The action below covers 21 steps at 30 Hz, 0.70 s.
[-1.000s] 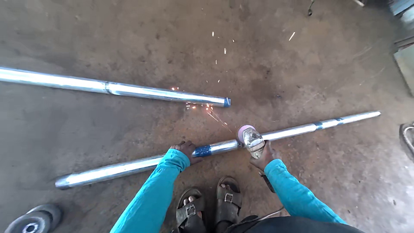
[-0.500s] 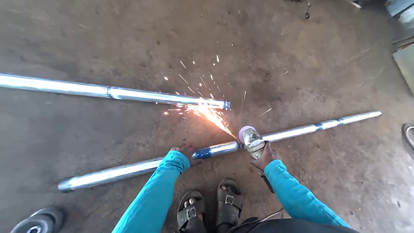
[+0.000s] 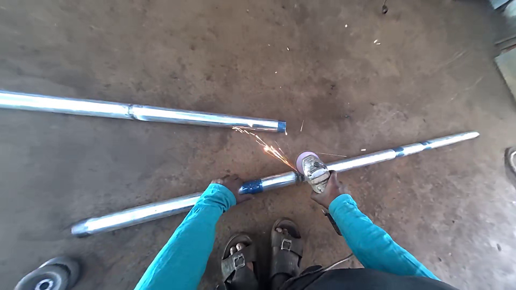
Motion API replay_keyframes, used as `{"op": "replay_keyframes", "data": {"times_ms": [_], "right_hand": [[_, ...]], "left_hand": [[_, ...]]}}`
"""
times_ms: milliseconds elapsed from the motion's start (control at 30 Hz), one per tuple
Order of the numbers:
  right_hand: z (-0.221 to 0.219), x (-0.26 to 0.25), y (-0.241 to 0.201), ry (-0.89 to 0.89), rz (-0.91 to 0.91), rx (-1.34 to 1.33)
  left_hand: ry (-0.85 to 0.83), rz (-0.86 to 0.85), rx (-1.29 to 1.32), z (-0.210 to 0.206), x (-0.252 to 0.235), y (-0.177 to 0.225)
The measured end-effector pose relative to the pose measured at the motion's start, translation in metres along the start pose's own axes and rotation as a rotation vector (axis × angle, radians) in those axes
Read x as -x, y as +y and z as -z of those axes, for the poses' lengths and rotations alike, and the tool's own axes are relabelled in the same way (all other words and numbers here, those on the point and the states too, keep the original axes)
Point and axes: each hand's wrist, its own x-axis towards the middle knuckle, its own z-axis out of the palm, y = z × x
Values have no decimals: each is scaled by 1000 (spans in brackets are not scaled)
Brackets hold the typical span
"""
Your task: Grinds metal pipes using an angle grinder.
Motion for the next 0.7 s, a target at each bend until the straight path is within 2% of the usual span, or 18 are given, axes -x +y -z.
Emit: {"op": "replay_keyframes", "data": {"times_ms": [133,333,700], "right_hand": [[1,2,-2,-6,12,12],[4,2,1,-19,-15,11],[3,0,-5,-1,14,19]], "left_hand": [[42,-3,5,-4,1,0],[-24,1,13,-1,-3,-1],[15,1,1,-3,0,0]]}}
